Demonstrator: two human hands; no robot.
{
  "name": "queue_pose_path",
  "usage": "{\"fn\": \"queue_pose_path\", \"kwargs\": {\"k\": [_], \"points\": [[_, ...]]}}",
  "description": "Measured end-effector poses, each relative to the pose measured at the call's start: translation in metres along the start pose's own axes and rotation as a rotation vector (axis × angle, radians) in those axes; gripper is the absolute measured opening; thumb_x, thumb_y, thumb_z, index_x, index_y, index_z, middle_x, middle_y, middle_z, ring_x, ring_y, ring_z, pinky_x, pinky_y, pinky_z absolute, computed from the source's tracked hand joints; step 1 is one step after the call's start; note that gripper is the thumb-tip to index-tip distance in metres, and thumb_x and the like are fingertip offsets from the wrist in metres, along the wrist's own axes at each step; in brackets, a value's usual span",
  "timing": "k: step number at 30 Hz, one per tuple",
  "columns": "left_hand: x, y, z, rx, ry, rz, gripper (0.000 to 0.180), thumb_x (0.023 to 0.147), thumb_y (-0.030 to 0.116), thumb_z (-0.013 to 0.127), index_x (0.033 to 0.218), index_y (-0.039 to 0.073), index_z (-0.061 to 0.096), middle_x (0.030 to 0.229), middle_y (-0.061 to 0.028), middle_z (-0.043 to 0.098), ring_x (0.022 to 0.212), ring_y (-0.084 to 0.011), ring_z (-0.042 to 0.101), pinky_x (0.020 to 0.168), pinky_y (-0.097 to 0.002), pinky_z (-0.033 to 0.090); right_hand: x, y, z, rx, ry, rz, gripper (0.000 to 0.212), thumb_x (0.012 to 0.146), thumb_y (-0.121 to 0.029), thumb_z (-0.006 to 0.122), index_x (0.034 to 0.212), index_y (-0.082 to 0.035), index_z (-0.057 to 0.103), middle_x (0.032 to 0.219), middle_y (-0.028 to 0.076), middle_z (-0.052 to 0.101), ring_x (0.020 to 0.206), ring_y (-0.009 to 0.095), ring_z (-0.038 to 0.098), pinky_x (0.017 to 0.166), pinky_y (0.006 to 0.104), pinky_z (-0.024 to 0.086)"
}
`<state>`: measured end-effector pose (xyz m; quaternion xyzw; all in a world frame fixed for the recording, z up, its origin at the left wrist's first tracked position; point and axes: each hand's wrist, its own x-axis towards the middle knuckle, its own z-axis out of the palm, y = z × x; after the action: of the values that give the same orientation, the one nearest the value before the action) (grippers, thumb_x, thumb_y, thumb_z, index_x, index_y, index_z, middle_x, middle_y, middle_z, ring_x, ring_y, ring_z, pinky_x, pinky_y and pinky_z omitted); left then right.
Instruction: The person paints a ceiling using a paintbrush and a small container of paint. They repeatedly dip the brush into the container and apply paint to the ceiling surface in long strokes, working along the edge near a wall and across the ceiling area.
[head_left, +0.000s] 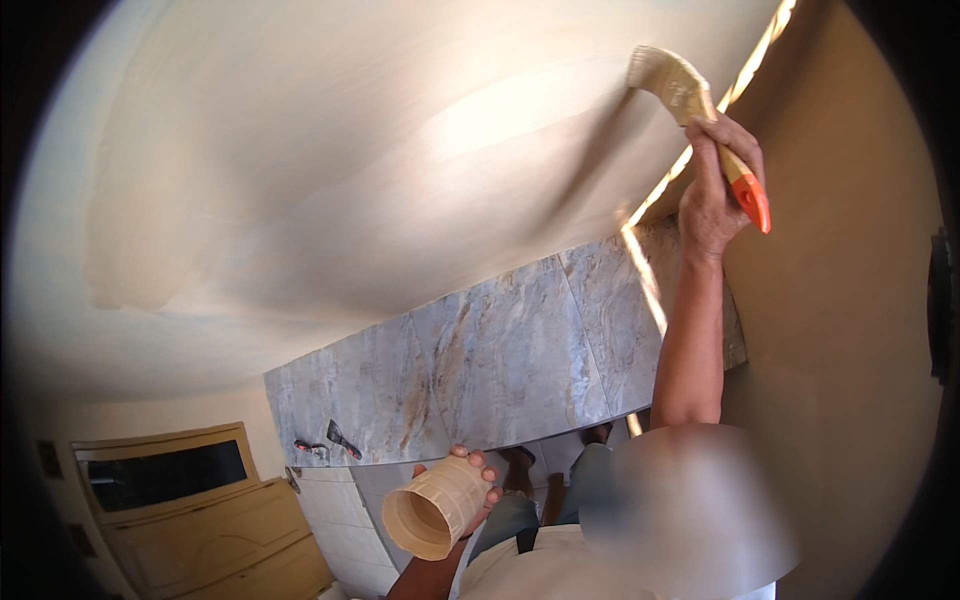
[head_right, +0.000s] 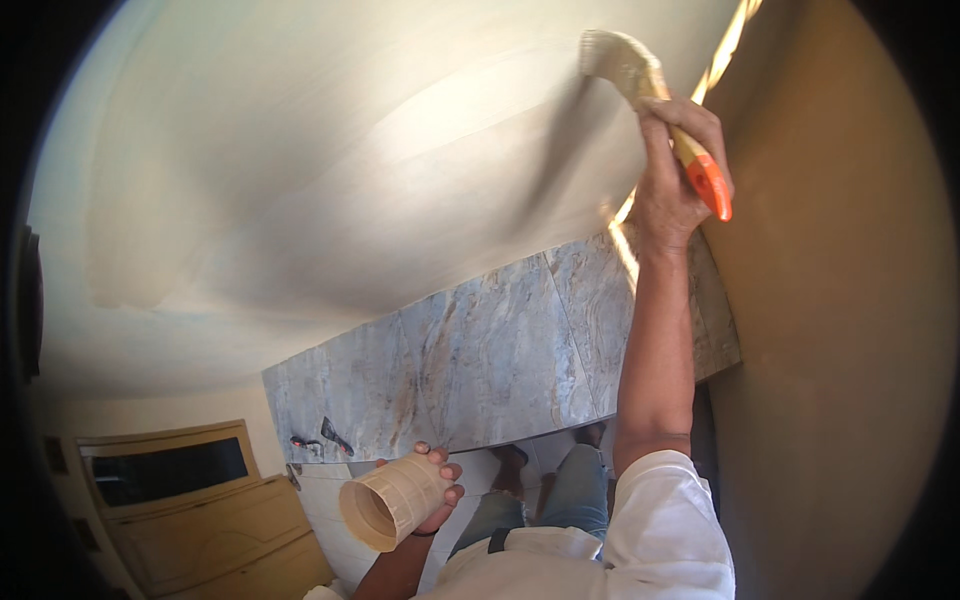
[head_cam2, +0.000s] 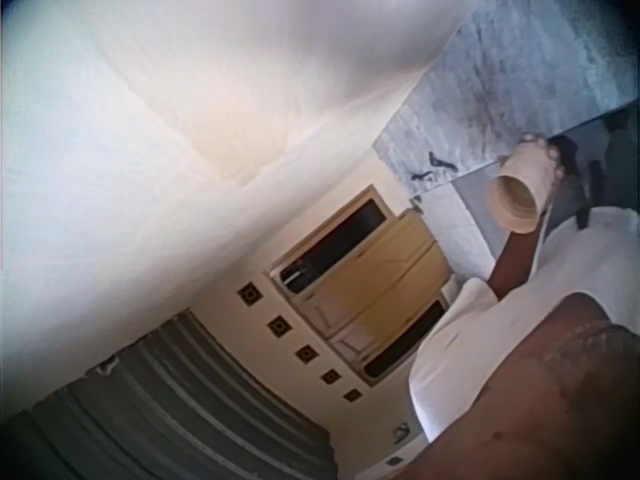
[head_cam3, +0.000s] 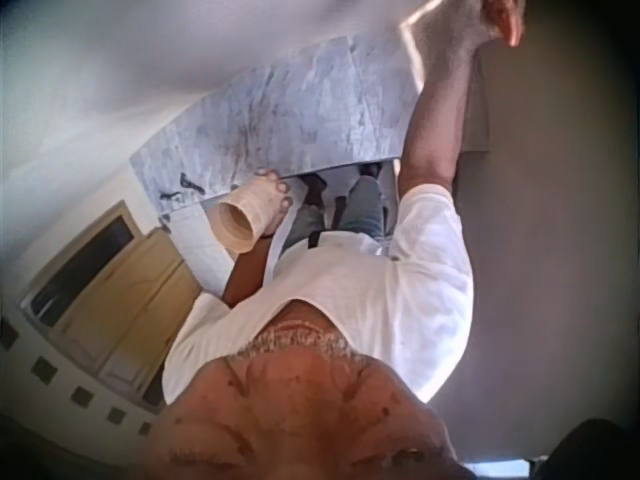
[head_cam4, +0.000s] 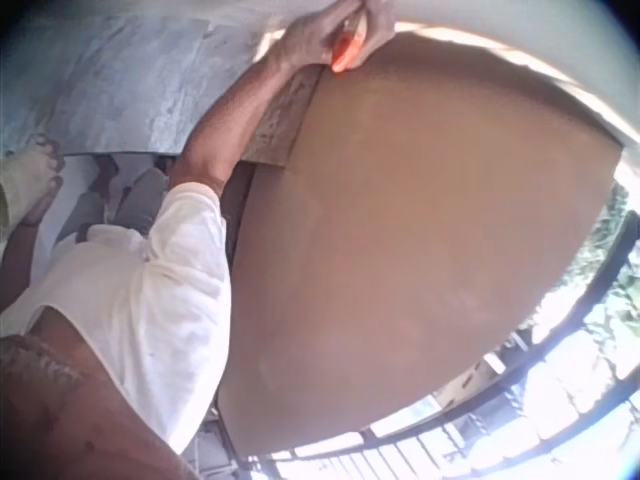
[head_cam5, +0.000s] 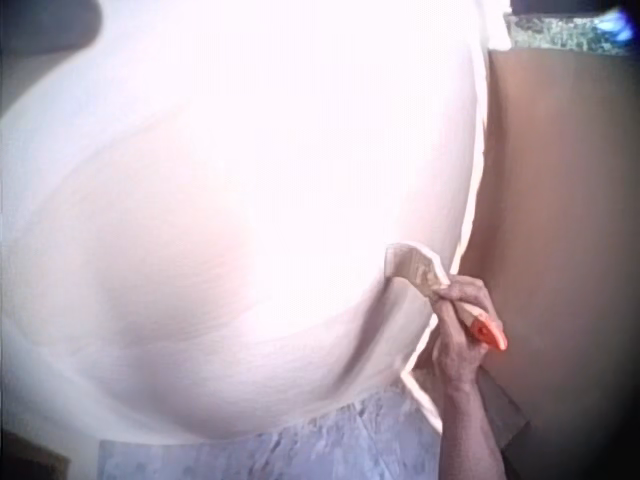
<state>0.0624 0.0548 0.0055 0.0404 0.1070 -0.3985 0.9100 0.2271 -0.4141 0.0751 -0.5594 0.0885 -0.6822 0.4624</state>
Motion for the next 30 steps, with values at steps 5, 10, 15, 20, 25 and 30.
{"fn": "queue_pose_path", "kwargs": {"k": [5, 10, 15, 20, 25, 30], "points": [[-0.002, -0.012, -0.006, -0.023, 0.033, -0.019, 0.063, 0.096, 0.055, 0.065, 0.139, 0.011, 0.053, 0.134, -0.013, 0.052, 0.125, -0.0346, 0.048, 0.098, -0.0527, 0.047, -0.015, -0.012, 0.022, -0.355, 0.015, -0.267, 0.022, 0.078, 0.007, 0.081, 0.093, -0.008, 0.075, 0.096, 0.013, 0.07, 0.092, 0.026, 0.071, 0.076, 0.034, 0.059], [0.011, -0.02, 0.0, -0.021, 0.028, -0.035, 0.063, 0.096, 0.055, 0.065, 0.14, 0.011, 0.052, 0.134, -0.0131, 0.052, 0.125, -0.0349, 0.048, 0.098, -0.0525, 0.047, -0.103, -0.065, 0.086, -0.155, -0.429, -0.382, 0.015, 0.073, -0.013, 0.078, 0.088, -0.013, 0.075, 0.103, 0.009, 0.071, 0.085, 0.021, 0.064, 0.069, 0.0292, 0.056], [0.014, -0.031, 0.011, 0.016, 0.025, -0.021, 0.063, 0.096, 0.054, 0.065, 0.14, 0.011, 0.052, 0.134, -0.0132, 0.052, 0.125, -0.0347, 0.048, 0.097, -0.0521, 0.046, -0.056, -0.011, 0.024, 0.009, -0.396, -0.005, 0.024, 0.076, 0.008, 0.08, 0.093, -0.009, 0.076, 0.105, 0.013, 0.074, 0.094, 0.025, 0.07, 0.079, 0.0327, 0.057], [0.023, -0.044, 0.01, -0.015, 0.036, -0.054, 0.063, 0.096, 0.055, 0.065, 0.139, 0.011, 0.052, 0.134, -0.0131, 0.052, 0.124, -0.0343, 0.048, 0.097, -0.0519, 0.046, 0.032, 0.048, -0.064, -0.216, 0.076, -0.05, 0.015, 0.086, 0.013, 0.072, 0.094, -0.001, 0.073, 0.105, 0.013, 0.073, 0.096, 0.021, 0.07, 0.086, 0.0347, 0.058], [0.03, -0.055, 0.008, -0.011, 0.045, -0.089, 0.064, 0.095, 0.055, 0.065, 0.139, 0.011, 0.052, 0.134, -0.0128, 0.052, 0.124, -0.0338, 0.048, 0.098, -0.0518, 0.046, 0.0, 0.048, -0.036, -0.431, -0.086, -0.252, 0.022, 0.079, 0.003, 0.075, 0.097, -0.01, 0.075, 0.103, 0.01, 0.072, 0.09, 0.024, 0.069, 0.079, 0.0351, 0.056], [0.042, -0.063, 0.021, 0.007, 0.036, -0.098, 0.063, 0.095, 0.056, 0.064, 0.138, 0.011, 0.053, 0.134, -0.0127, 0.052, 0.125, -0.0337, 0.048, 0.099, -0.0524, 0.046, -0.038, -0.009, 0.011, -0.168, -0.38, -0.221, 0.017, 0.081, -0.005, 0.075, 0.098, -0.007, 0.076, 0.103, 0.011, 0.07, 0.087, 0.024, 0.067, 0.072, 0.0327, 0.055]]}}
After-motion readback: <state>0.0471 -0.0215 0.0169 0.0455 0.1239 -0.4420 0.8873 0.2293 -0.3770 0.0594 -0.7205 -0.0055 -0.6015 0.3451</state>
